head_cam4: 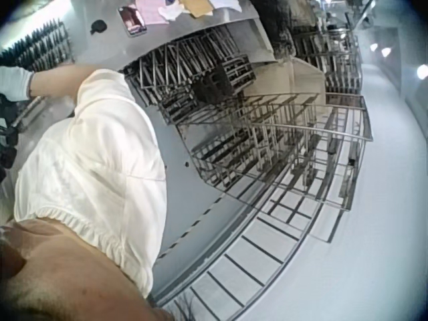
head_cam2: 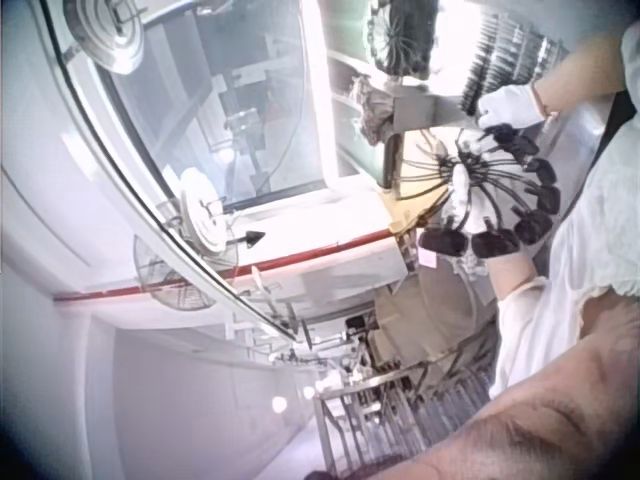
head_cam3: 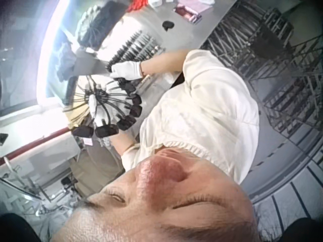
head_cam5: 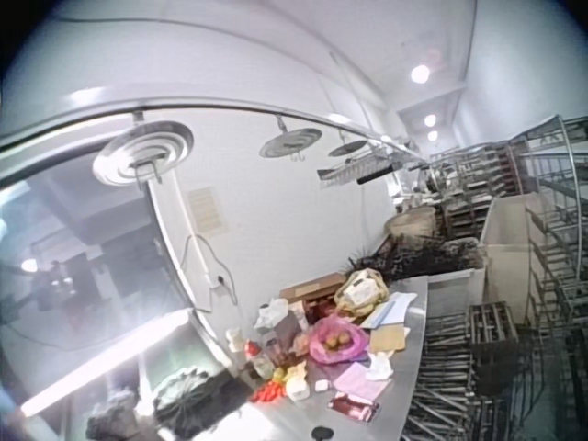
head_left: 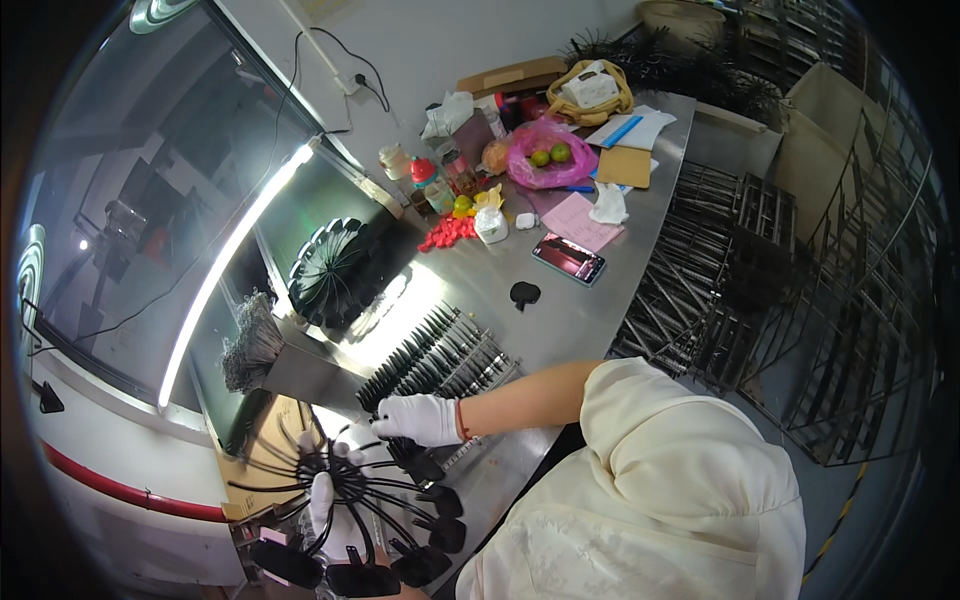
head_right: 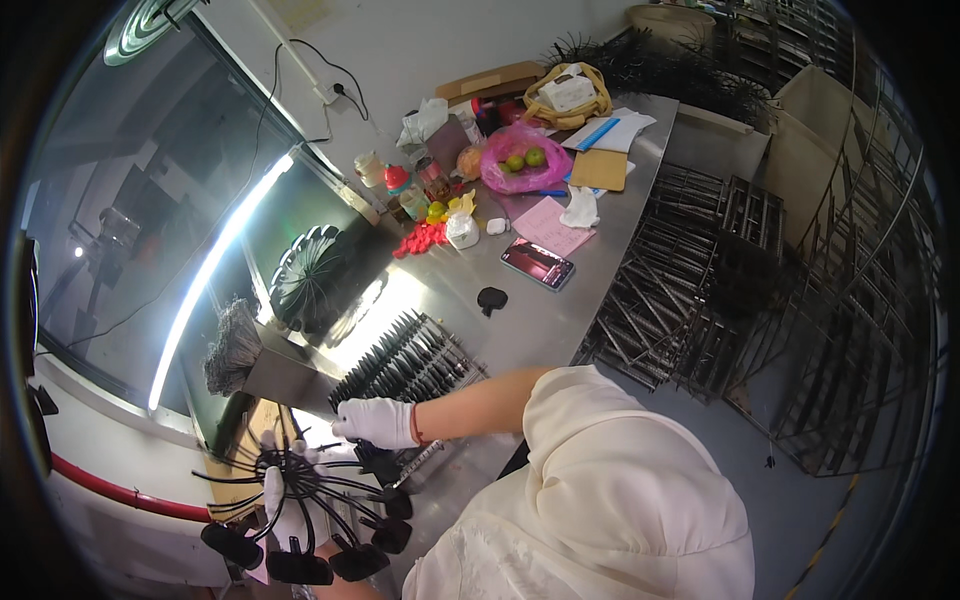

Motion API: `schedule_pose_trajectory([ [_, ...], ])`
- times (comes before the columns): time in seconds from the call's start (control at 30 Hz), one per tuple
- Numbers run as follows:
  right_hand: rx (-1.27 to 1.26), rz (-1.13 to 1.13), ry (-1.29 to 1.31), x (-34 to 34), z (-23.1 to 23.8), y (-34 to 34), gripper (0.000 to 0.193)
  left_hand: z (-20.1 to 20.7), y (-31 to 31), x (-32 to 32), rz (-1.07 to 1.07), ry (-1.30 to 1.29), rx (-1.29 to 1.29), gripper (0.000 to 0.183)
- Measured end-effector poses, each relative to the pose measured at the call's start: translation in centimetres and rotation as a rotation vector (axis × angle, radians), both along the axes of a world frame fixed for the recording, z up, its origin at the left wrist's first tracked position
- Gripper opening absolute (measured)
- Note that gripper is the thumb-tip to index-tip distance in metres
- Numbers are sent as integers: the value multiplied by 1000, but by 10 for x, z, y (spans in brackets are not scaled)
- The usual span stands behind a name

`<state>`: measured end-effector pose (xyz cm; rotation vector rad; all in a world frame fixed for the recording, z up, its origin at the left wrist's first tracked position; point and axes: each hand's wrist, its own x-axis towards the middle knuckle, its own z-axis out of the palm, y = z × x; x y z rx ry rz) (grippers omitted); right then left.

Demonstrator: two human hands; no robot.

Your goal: The person repeatedly picks up black plastic components and inserts them into slots on a metal rack, then places clear plastic pieces onto the rack. The person continues this cycle, filling the rack with components.

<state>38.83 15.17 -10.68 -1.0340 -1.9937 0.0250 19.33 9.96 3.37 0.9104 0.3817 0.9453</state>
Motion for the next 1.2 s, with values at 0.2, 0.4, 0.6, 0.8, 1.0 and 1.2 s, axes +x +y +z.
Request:
schedule_pose_trajectory([
  [0.2, -1246, 705, 1138, 4, -4, -4, 53, 5, -16, 6, 234, 46, 150, 74],
  [0.4, -1003, 384, 597, -11, 5, -9, 46, -11, -22, 37, 348, 172, 205, 78],
  [0.6, -11, -14, 4, -12, -7, -22, 33, 11, -10, 20, 166, 82, 54, 70],
  [0.8, -1375, 795, 1134, -1, -10, -29, 47, 10, 7, 13, 252, 28, 292, 56],
  [1.0, -138, 7, 345, -18, -11, -36, 49, -25, 26, 25, 432, 299, 178, 76],
  [1.2, -912, 464, 868, 1, -24, -47, 55, 6, 23, 19, 383, 149, 387, 77],
])
